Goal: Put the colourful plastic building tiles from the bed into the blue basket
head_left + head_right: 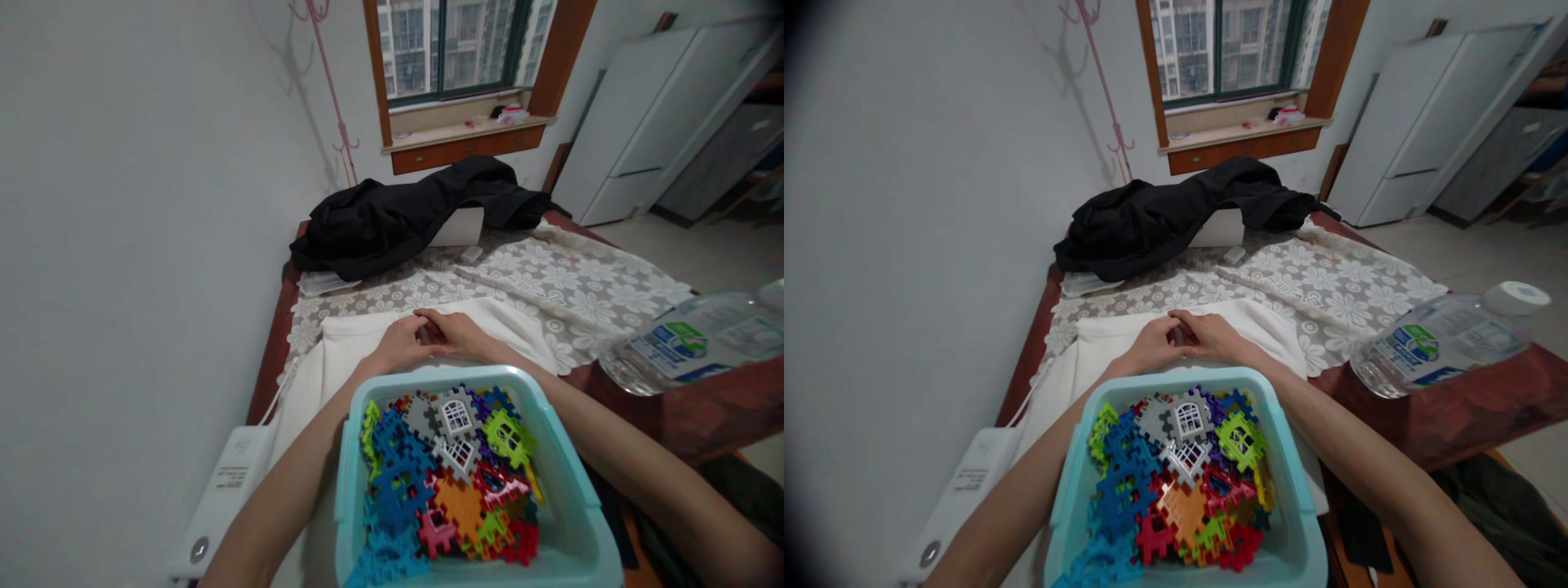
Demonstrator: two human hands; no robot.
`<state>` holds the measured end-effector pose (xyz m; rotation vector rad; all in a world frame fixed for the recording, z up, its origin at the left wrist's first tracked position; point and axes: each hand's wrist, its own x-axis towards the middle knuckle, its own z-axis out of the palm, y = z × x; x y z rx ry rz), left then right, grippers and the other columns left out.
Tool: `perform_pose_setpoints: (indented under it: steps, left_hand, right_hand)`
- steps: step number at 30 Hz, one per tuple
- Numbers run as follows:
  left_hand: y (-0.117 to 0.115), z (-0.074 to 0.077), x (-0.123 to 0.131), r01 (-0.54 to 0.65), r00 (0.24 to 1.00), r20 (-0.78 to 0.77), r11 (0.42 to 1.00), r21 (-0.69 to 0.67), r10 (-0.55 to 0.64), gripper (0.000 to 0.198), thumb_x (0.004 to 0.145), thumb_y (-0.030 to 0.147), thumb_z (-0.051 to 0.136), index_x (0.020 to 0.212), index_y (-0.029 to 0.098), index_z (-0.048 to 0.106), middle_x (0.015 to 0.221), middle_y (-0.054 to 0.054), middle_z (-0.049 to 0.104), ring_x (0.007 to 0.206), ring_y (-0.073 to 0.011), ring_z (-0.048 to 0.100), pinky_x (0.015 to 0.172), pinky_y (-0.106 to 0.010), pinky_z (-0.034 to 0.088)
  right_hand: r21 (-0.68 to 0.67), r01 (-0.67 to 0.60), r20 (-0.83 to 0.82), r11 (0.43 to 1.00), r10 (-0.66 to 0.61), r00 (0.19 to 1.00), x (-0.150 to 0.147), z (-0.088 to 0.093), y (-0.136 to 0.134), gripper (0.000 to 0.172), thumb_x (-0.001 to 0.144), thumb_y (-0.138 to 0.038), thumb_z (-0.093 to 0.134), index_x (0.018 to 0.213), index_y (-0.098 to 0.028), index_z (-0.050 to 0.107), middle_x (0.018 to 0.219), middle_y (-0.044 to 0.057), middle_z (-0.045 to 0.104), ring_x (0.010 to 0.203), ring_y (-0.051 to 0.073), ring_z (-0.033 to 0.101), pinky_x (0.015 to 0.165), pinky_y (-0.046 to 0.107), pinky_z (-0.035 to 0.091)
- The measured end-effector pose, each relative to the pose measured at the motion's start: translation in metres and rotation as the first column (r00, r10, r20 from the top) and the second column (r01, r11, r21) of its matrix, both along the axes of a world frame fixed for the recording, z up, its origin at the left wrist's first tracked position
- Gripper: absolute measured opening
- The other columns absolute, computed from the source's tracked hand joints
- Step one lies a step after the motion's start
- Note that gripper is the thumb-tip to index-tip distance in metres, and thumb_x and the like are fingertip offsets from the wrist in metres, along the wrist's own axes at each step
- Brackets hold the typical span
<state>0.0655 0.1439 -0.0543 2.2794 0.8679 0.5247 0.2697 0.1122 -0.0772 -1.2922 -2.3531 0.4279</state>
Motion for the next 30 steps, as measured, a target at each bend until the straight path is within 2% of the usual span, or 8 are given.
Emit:
perform_pose_setpoints:
  steps: [10,16,23,30]
  left_hand:
    - [-0.0005,-0.0009,-0.0001,-0.012,1.000,-0.005,1.000,0.017,0.012,0.046,0.076,0.058,0.085,0.097,0.018,0.078,0.077,-0.002,0.068,0.070,-0.0174,0.058,0.064,-0.029,0.042]
    - [-0.0008,0.0006,0.0006,0.010,1.000,0.016,1.000,-0.016,-0.009,0.042,0.079,0.055,0.084,0.099,0.018,0.078,0.083,-0.003,0.071,0.073,-0.0173,0.060,0.066,-0.028,0.044]
    - [-0.0019,0.0012,-0.0001,0.008,1.000,-0.001,1.000,0.018,-0.008,0.044,0.080,0.056,0.083,0.101,0.018,0.078,0.086,-0.004,0.072,0.073,-0.0170,0.060,0.066,-0.028,0.045]
    - [-0.0020,-0.0008,0.0004,0.004,1.000,-0.016,0.999,0.054,-0.004,0.041,0.081,0.054,0.082,0.102,0.019,0.079,0.082,-0.002,0.071,0.072,-0.0172,0.060,0.064,-0.027,0.042]
  right_hand:
    - [-0.010,-0.009,0.018,1.000,0.009,1.000,0.0007,-0.0016,0.0019,0.075,0.095,-0.049,0.069,0.157,-0.017,0.041,0.101,0.010,0.076,0.081,0.024,0.067,0.068,0.030,0.036]
    - [-0.010,0.004,0.026,1.000,-0.004,1.000,0.0006,-0.0020,0.0018,0.072,0.096,-0.047,0.069,0.156,-0.017,0.042,0.101,0.009,0.077,0.081,0.023,0.067,0.068,0.029,0.035]
    - [-0.005,0.015,0.046,1.000,-0.015,0.999,0.0004,-0.0014,0.0011,0.071,0.095,-0.042,0.068,0.155,-0.017,0.042,0.107,0.011,0.078,0.084,0.024,0.070,0.069,0.030,0.036]
    - [0.017,0.031,0.042,0.999,-0.032,0.999,-0.0005,-0.0035,0.0018,0.060,0.098,-0.041,0.065,0.151,-0.020,0.048,0.106,0.010,0.079,0.082,0.024,0.071,0.068,0.029,0.036]
